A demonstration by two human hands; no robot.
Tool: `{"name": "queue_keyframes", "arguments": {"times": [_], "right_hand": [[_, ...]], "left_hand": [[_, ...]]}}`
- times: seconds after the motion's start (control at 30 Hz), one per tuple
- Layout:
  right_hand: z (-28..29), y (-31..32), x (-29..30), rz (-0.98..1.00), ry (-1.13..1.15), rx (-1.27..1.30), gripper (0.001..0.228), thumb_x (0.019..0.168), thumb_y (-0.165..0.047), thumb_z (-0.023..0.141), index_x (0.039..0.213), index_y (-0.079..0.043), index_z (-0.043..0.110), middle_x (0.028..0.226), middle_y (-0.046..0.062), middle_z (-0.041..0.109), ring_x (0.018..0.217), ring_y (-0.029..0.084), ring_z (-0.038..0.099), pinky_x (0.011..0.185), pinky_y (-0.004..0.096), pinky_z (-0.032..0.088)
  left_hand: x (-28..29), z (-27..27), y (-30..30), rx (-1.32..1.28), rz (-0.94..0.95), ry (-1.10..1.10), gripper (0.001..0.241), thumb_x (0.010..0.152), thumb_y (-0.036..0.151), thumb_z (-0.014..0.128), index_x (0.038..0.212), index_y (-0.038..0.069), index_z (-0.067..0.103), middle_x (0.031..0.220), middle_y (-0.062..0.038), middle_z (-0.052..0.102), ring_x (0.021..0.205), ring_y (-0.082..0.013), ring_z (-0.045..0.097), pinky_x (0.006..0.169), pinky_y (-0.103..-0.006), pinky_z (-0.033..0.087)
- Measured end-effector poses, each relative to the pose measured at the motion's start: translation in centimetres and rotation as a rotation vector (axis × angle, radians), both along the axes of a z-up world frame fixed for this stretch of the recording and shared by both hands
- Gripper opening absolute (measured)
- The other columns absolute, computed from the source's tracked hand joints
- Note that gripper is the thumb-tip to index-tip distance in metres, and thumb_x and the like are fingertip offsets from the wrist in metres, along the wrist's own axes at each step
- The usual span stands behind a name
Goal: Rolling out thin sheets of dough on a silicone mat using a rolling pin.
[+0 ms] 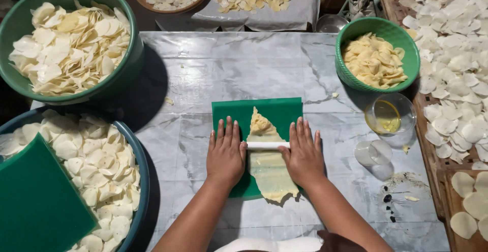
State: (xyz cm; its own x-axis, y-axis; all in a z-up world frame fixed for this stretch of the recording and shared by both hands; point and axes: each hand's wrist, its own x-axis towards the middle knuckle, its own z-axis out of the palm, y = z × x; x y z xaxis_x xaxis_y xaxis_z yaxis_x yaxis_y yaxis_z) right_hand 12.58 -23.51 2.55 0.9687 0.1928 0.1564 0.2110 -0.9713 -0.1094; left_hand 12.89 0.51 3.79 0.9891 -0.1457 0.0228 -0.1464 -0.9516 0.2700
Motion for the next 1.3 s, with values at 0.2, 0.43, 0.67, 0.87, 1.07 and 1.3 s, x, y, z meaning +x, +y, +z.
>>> {"name": "queue_keyframes", "arguments": {"times": [0.2,0.43,0.67,0.87,1.07,1.3], "right_hand": [[1.7,0.5,7.0,-0.205,0.061,0.104,0.073,0.110,-0.055,0.030,0.160,-0.003,0.031,0.171,0.023,0.016,0.160,0.036,0.009,0.119,0.076,0.001],[1.2,1.7,2.4,-0.143,0.012,0.011,0.066,0.109,-0.049,0.031,0.161,-0.008,0.032,0.170,0.021,0.022,0.159,0.034,0.018,0.121,0.070,0.010],[1.0,1.1,-2.9,-0.097,0.098,-0.016,0.069,0.106,-0.053,0.034,0.160,-0.009,0.033,0.171,0.020,0.022,0.159,0.034,0.017,0.120,0.071,0.009],[1.8,1.1,2.7,-0.265,0.251,0.053,0.072,0.108,-0.060,0.023,0.164,-0.014,0.022,0.172,0.016,0.014,0.160,0.031,0.007,0.117,0.079,0.000],[2.9,2.1,0.7,-0.230,0.232,-0.022,0.064,0.109,-0.054,0.020,0.164,-0.021,0.024,0.174,0.013,0.012,0.161,0.029,0.008,0.120,0.074,0.004],[1.9,1.8,-4.4,-0.152,0.043,-0.059,0.055,0.109,-0.043,0.033,0.160,-0.023,0.038,0.172,0.010,0.026,0.159,0.029,0.021,0.121,0.069,0.011]], "left_hand": [[6.9,2.6,0.1,-0.090,0.131,-0.046,0.065,0.108,0.042,0.027,0.164,0.010,0.023,0.173,-0.015,0.008,0.160,-0.0355,0.005,0.125,-0.0625,0.001],[1.8,1.5,-0.2,-0.034,0.099,-0.050,0.064,0.106,0.036,0.029,0.165,0.014,0.020,0.174,-0.012,0.010,0.159,-0.0313,0.007,0.126,-0.0596,0.000],[-3.6,-0.2,0.5,-0.026,0.049,-0.003,0.064,0.104,0.037,0.030,0.164,0.016,0.022,0.174,-0.007,0.008,0.159,-0.0301,0.004,0.125,-0.0576,0.005],[2.3,3.2,0.8,-0.046,0.140,-0.021,0.067,0.103,0.037,0.033,0.163,0.010,0.023,0.174,-0.014,0.008,0.160,-0.0333,0.004,0.124,-0.0652,-0.002],[0.0,1.3,0.5,-0.049,0.126,0.005,0.066,0.103,0.036,0.031,0.164,0.014,0.021,0.174,-0.011,0.008,0.160,-0.0313,0.004,0.125,-0.0635,-0.002],[-5.4,-1.4,0.8,-0.009,0.077,-0.247,0.063,0.103,0.033,0.037,0.163,0.015,0.029,0.174,-0.009,0.015,0.159,-0.0289,0.012,0.126,-0.0586,0.005]]}}
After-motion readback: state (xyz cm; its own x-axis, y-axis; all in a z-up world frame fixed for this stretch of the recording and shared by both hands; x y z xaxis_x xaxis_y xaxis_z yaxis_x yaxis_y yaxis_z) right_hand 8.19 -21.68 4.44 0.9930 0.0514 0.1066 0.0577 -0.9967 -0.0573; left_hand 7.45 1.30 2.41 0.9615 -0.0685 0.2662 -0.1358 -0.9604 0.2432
